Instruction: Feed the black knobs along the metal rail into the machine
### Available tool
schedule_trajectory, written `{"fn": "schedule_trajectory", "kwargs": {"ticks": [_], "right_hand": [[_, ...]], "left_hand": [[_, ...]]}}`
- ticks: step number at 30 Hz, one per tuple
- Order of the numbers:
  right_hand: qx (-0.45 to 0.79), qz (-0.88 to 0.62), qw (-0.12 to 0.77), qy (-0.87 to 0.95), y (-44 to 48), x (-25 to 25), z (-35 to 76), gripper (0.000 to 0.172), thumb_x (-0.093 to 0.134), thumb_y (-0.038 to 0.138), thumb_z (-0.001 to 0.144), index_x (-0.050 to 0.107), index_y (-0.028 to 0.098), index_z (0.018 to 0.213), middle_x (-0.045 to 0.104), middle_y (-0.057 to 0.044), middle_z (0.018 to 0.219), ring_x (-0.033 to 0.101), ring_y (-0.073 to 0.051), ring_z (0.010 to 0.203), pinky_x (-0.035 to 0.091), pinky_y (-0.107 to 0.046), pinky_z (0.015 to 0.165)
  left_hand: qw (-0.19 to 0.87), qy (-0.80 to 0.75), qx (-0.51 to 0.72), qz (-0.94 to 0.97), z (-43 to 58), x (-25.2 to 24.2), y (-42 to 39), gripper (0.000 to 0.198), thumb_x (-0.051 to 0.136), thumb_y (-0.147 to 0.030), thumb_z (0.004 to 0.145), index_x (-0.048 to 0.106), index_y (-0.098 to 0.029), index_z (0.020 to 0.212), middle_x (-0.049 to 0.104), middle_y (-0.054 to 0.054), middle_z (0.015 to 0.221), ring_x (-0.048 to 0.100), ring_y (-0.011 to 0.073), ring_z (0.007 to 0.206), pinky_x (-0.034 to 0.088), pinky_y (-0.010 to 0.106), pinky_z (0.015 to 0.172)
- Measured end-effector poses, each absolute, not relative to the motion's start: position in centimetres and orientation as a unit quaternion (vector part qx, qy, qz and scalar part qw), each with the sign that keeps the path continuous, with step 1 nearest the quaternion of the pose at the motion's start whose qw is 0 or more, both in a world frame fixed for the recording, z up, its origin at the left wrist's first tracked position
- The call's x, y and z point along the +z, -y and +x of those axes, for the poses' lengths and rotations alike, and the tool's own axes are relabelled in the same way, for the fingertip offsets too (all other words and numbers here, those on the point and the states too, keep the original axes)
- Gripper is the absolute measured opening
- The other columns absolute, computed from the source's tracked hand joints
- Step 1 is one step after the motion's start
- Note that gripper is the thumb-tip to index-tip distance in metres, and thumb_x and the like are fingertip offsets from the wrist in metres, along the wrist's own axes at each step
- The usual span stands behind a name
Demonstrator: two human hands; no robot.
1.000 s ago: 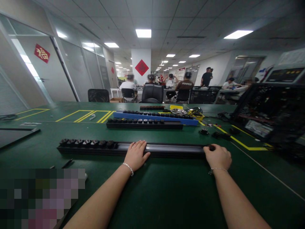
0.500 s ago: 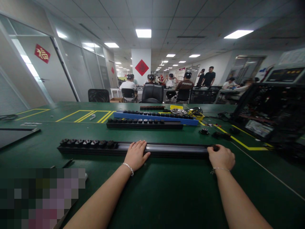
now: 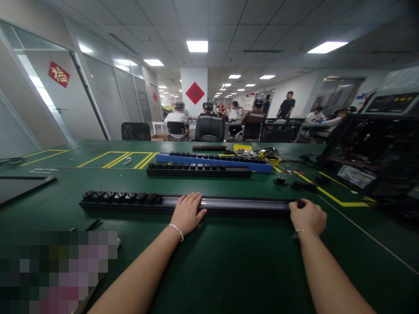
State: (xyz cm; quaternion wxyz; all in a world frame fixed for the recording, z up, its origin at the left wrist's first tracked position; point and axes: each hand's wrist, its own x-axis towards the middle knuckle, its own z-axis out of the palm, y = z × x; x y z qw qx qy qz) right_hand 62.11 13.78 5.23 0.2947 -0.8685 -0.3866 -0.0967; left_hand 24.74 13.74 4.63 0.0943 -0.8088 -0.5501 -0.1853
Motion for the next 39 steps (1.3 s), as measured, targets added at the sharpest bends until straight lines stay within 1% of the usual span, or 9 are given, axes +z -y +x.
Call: {"fn": "schedule_trajectory", "kwargs": {"ticks": [7, 12, 23, 30, 34, 39], "right_hand": [[-0.078, -0.866, 0.314, 0.381, -13.6, 5.3, 62.3, 0.05, 0.039, 0.044, 0.077, 0.059, 0.013, 0.111, 0.057, -0.017, 0.105, 0.049, -0.031, 0.098, 0.041, -0.042, 0.08], [-0.07, -0.871, 0.303, 0.38, -13.7, 5.3, 62.7, 0.052, 0.039, 0.044, 0.077, 0.058, 0.012, 0.113, 0.057, -0.018, 0.106, 0.049, -0.032, 0.098, 0.041, -0.044, 0.081], [-0.079, -0.872, 0.324, 0.359, -14.1, 4.8, 63.8, 0.052, 0.042, 0.041, 0.075, 0.059, 0.01, 0.112, 0.056, -0.02, 0.107, 0.049, -0.034, 0.1, 0.041, -0.045, 0.083], [-0.086, -0.868, 0.347, 0.345, -14.0, 5.0, 63.7, 0.051, 0.043, 0.04, 0.076, 0.059, 0.009, 0.113, 0.057, -0.019, 0.104, 0.051, -0.032, 0.098, 0.041, -0.044, 0.085], [-0.079, -0.876, 0.338, 0.335, -14.1, 5.1, 64.1, 0.053, 0.04, 0.042, 0.078, 0.058, 0.008, 0.114, 0.056, -0.021, 0.108, 0.051, -0.03, 0.101, 0.04, -0.04, 0.086], [-0.063, -0.882, 0.342, 0.317, -14.2, 5.1, 64.7, 0.054, 0.041, 0.042, 0.076, 0.057, 0.009, 0.116, 0.056, -0.02, 0.112, 0.049, -0.031, 0.105, 0.038, -0.039, 0.087]], "left_hand": [[0.091, 0.549, -0.187, -0.81, 24.7, 4.5, -13.8, 0.05, 0.036, -0.047, 0.087, 0.046, -0.02, 0.128, 0.049, 0.005, 0.135, 0.04, 0.0214, 0.126, 0.028, 0.043, 0.105], [0.088, 0.55, -0.184, -0.81, 24.7, 4.6, -13.9, 0.05, 0.035, -0.047, 0.087, 0.045, -0.02, 0.129, 0.048, 0.005, 0.136, 0.04, 0.0215, 0.126, 0.028, 0.043, 0.106], [0.091, 0.548, -0.187, -0.81, 24.7, 4.7, -13.8, 0.049, 0.037, -0.046, 0.087, 0.046, -0.021, 0.128, 0.049, 0.006, 0.135, 0.041, 0.0218, 0.126, 0.029, 0.043, 0.105], [0.09, 0.55, -0.187, -0.809, 24.7, 4.6, -13.7, 0.049, 0.037, -0.047, 0.087, 0.046, -0.021, 0.128, 0.049, 0.006, 0.135, 0.041, 0.0219, 0.126, 0.029, 0.043, 0.105], [0.092, 0.55, -0.188, -0.809, 24.7, 4.6, -13.7, 0.049, 0.037, -0.047, 0.087, 0.046, -0.022, 0.129, 0.049, 0.006, 0.135, 0.04, 0.0221, 0.126, 0.028, 0.043, 0.105], [0.091, 0.551, -0.183, -0.809, 24.7, 4.6, -13.7, 0.049, 0.037, -0.047, 0.087, 0.045, -0.023, 0.129, 0.049, 0.006, 0.135, 0.04, 0.0221, 0.126, 0.029, 0.042, 0.105]]}}
